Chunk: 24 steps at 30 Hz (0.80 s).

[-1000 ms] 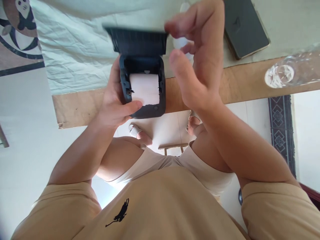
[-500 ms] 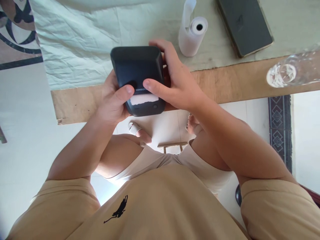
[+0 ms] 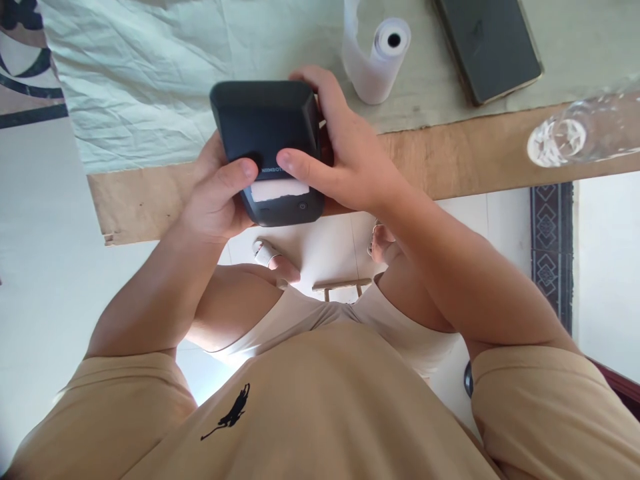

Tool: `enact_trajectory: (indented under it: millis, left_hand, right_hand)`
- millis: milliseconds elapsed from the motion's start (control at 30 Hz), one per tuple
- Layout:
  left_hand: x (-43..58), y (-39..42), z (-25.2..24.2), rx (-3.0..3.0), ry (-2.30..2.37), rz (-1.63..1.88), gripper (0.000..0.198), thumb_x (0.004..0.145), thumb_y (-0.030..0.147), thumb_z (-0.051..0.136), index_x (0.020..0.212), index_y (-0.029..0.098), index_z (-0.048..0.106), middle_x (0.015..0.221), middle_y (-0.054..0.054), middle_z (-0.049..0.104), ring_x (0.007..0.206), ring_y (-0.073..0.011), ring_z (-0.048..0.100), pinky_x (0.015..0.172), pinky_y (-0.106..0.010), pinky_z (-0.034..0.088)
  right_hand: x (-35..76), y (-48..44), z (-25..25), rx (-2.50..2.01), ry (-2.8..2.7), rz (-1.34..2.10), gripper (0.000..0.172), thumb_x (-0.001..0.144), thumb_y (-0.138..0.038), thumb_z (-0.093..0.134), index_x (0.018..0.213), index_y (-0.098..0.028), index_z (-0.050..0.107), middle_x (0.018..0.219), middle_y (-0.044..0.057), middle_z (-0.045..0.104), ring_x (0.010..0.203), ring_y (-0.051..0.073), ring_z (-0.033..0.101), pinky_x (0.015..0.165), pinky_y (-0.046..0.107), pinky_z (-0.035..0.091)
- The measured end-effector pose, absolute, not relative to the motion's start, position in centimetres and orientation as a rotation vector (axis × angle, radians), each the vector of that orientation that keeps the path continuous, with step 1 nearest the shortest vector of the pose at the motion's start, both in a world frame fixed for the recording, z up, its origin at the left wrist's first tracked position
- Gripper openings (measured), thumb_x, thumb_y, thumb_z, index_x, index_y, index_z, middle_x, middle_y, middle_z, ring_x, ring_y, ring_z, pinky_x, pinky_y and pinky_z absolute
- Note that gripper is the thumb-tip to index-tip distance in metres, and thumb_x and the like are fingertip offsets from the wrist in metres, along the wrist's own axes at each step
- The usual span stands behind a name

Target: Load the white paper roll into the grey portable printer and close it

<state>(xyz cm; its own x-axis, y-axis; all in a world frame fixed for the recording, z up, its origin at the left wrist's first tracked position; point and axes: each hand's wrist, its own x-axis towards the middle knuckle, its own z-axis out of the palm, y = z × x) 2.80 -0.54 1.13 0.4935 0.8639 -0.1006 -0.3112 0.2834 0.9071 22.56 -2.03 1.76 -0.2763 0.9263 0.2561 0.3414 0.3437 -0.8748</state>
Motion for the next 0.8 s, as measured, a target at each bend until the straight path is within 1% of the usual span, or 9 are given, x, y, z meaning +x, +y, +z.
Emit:
enact_trajectory:
  millis: [133,233,400,467,567,700,733,800]
  left_hand:
    - [2.9,-1.0,2.1,0.991,0.729,0.858,0.048,0.075,0.045,0.082,0.112,0.025,0.059,0.108,-0.006,0.07,0.114,-0.0325,0.067,0.083,-0.041,0.058]
    - [2.9,-1.2,2.6,0.983,0.749,0.844,0.044,0.077,0.044,0.08,0.112,0.026,0.06,0.107,-0.006,0.071,0.111,-0.0324,0.069,0.081,-0.04,0.059]
    - [2.8,-1.2,2.7,0.961,0.765,0.841,0.046,0.075,0.044,0.082,0.112,0.027,0.061,0.109,-0.006,0.072,0.122,-0.0356,0.065,0.092,-0.044,0.059]
    - [2.9,-1.3,2.6,0.96,0.747,0.851,0.044,0.076,0.042,0.081,0.113,0.028,0.062,0.111,-0.006,0.072,0.125,-0.0357,0.063,0.094,-0.044,0.058]
    - [3.0,-1.4,2.3,0.967,0.668,0.928,0.046,0.081,0.042,0.078,0.122,0.031,0.061,0.116,-0.004,0.071,0.135,-0.0334,0.057,0.102,-0.045,0.056]
    - [3.0,-1.0,1.7,0.959,0.507,0.951,0.055,0.086,0.055,0.07,0.137,0.043,0.054,0.129,0.001,0.069,0.145,-0.0299,0.047,0.114,-0.044,0.048]
    - [3.0,-0.9,1.6,0.952,0.488,0.932,0.054,0.088,0.056,0.068,0.139,0.043,0.053,0.132,0.002,0.069,0.146,-0.0296,0.045,0.116,-0.043,0.045]
    - [2.9,-0.7,1.7,0.914,0.481,0.901,0.048,0.094,0.052,0.059,0.14,0.04,0.054,0.133,0.002,0.069,0.147,-0.0282,0.044,0.12,-0.043,0.041]
  right_hand:
    - [22.6,-2.0,2.3,-1.109,-1.745,1.029,0.078,0.078,-0.08,0.059,0.131,-0.026,0.039,0.105,0.002,0.06,0.089,0.017,0.061,0.079,0.032,0.05]
    - [22.8,-1.9,2.4,-1.116,-1.74,1.048,0.08,0.076,-0.08,0.062,0.129,-0.026,0.04,0.102,0.002,0.06,0.088,0.018,0.06,0.078,0.033,0.046]
    - [22.9,-1.7,2.4,-1.183,-1.846,0.921,0.075,0.081,-0.08,0.054,0.13,-0.025,0.04,0.098,0.002,0.06,0.079,0.016,0.058,0.077,0.035,0.045]
    - [22.9,-1.7,2.3,-1.187,-1.839,0.908,0.077,0.08,-0.082,0.054,0.13,-0.025,0.039,0.102,0.002,0.061,0.083,0.017,0.061,0.077,0.034,0.047]
    - [22.8,-1.7,2.3,-1.115,-1.81,0.928,0.077,0.082,-0.078,0.054,0.136,-0.027,0.035,0.118,0.004,0.059,0.092,0.017,0.063,0.076,0.031,0.051]
    - [22.8,-1.6,2.2,-1.059,-1.848,0.908,0.072,0.087,-0.068,0.054,0.142,-0.031,0.028,0.141,0.004,0.051,0.095,0.015,0.063,0.075,0.029,0.055]
    - [22.9,-1.6,2.1,-1.084,-1.854,0.895,0.073,0.087,-0.068,0.053,0.143,-0.03,0.027,0.141,0.003,0.052,0.094,0.016,0.063,0.077,0.031,0.056]
    - [22.9,-1.7,2.1,-1.157,-1.855,0.877,0.076,0.087,-0.068,0.05,0.145,-0.027,0.027,0.13,0.004,0.06,0.09,0.017,0.065,0.082,0.035,0.056]
